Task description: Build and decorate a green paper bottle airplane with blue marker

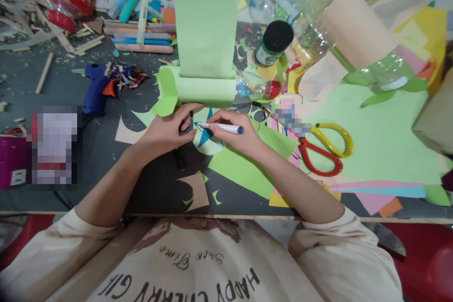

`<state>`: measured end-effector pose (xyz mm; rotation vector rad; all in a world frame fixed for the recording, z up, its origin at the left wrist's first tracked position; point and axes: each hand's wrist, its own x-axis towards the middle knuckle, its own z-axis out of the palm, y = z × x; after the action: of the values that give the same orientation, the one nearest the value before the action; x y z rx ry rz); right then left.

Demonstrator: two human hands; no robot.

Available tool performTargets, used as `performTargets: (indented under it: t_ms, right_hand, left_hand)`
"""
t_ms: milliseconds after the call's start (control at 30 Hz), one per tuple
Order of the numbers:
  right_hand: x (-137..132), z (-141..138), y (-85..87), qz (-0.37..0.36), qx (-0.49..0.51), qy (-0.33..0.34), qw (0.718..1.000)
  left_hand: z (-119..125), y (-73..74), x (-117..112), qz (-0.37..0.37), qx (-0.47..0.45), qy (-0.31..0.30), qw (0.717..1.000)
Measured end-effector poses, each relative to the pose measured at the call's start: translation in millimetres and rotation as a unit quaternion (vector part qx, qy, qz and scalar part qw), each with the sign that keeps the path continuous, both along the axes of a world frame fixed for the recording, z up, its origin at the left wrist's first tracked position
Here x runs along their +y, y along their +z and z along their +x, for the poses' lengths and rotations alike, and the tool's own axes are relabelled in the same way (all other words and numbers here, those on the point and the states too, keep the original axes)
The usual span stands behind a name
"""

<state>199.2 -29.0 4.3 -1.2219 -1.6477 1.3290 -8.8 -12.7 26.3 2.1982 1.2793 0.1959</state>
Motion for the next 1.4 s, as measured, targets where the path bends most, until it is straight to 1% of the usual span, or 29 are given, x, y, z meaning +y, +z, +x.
performTargets:
  t_ms: [233, 467, 633, 833, 967, 1100, 1400]
  right_hand:
    - [1.2, 0.0, -0.3, 0.018, 0.003, -0.005, 1.000]
    - [0.3, -0.5, 0.9, -0.007, 0.003, -0.010, 1.000]
    - [2.8, -0.1, 2.6, -0.014, 0.031, -0.025, 0.999]
    - [2.9, 0.6, 6.2, -0.023, 0.001, -0.002, 1.000]
    - [2.6, 0.4, 5.3, -0.014, -0.003, 0.005, 1.000]
    - [3.4, 0.4, 3.1, -0.005, 0.001, 0.007, 1.000]
    - [5.0, 1.6, 3.1, -0.029, 0.011, -0.007, 0.999]
  left_hand:
    - [-0.3, -0.8, -0.3, 0.002, -0.007, 0.001, 1.000]
    - [-0.8, -3.3, 0.3, 0.001, -0.006, -0.002, 1.000]
    - [-0.4, -0.9, 0.6, -0.003, 0.002, -0.004, 1.000]
    - [0.2, 1.5, -0.2, -0.004, -0.006, 0.001, 1.000]
    - [0.4, 2.2, -0.2, -0.007, -0.004, 0.004, 1.000]
    - [0.4, 2.2, 0.0, -0.002, 0.002, 0.000, 1.000]
    - [0.0, 0.7, 0.1, -0.010, -0.010, 0.004, 1.000]
